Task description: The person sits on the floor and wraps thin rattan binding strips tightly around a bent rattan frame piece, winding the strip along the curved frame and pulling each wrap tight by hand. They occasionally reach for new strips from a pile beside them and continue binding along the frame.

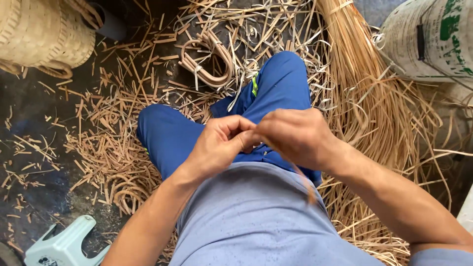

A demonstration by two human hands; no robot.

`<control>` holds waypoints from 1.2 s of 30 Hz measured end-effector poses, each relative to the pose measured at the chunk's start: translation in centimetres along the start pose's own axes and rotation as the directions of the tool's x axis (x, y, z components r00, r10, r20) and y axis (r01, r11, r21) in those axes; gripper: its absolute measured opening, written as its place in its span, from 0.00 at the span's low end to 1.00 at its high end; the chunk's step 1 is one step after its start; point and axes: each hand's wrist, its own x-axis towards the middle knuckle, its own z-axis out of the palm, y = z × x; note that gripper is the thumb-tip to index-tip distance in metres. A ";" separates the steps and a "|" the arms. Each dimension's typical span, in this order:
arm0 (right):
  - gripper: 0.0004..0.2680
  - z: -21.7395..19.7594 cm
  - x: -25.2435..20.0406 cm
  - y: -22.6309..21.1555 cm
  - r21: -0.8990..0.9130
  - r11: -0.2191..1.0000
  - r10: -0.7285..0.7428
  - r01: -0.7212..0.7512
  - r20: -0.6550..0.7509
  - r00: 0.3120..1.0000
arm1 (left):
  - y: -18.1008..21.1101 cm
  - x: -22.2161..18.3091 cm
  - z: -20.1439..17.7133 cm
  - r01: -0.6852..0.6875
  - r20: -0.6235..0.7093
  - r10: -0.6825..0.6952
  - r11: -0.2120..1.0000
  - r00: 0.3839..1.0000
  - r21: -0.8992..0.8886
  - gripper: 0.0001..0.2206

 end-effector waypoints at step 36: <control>0.09 -0.2 1.4 -1.9 -0.315 0.943 -0.103 0.104 0.020 0.994 | -0.7 0.7 -2.0 0.045 0.010 -0.044 0.985 0.999 -0.165 0.07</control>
